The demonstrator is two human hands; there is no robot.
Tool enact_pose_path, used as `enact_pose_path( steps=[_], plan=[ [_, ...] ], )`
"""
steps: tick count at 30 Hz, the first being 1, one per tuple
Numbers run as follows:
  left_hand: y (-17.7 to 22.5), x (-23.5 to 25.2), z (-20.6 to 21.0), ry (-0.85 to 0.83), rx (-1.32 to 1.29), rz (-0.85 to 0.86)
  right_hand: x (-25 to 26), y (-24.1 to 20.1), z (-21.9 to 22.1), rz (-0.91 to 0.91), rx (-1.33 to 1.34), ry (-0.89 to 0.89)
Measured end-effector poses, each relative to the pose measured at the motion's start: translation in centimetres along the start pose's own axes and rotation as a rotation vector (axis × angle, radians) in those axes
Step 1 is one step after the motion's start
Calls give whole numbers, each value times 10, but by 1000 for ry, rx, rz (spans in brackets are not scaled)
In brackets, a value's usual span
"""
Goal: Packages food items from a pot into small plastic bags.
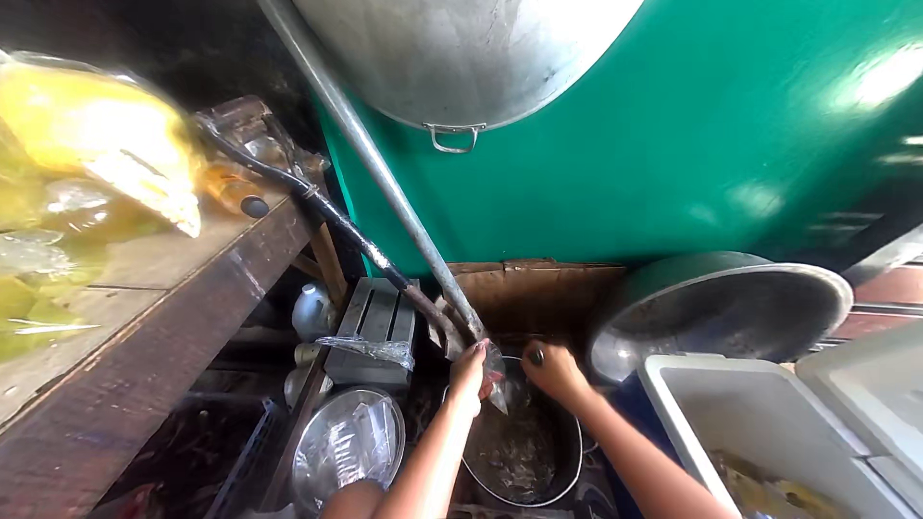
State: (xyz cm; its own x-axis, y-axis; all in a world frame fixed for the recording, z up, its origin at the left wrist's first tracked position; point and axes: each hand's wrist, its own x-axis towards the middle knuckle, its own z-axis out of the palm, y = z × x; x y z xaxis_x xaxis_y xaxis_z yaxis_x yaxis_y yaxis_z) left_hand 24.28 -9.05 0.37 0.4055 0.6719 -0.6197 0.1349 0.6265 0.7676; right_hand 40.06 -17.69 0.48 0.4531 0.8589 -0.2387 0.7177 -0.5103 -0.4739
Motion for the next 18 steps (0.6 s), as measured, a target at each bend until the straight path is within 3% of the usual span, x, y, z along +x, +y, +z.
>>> enact_pose_path(
  steps=[5, 10, 13, 18],
  plan=[
    [7, -3, 0, 23, -4, 72, -26, 61, 125, -58, 150, -86],
    [10, 0, -5, 54, -21, 101, -53, 74, 200, -146, 289, -24],
    [11, -1, -4, 67, -38, 93, -59, 72, 214, 42, 418, 61],
    [15, -8, -4, 70, -54, 73, -46, 84, 196, 444, 682, 99]
  ],
)
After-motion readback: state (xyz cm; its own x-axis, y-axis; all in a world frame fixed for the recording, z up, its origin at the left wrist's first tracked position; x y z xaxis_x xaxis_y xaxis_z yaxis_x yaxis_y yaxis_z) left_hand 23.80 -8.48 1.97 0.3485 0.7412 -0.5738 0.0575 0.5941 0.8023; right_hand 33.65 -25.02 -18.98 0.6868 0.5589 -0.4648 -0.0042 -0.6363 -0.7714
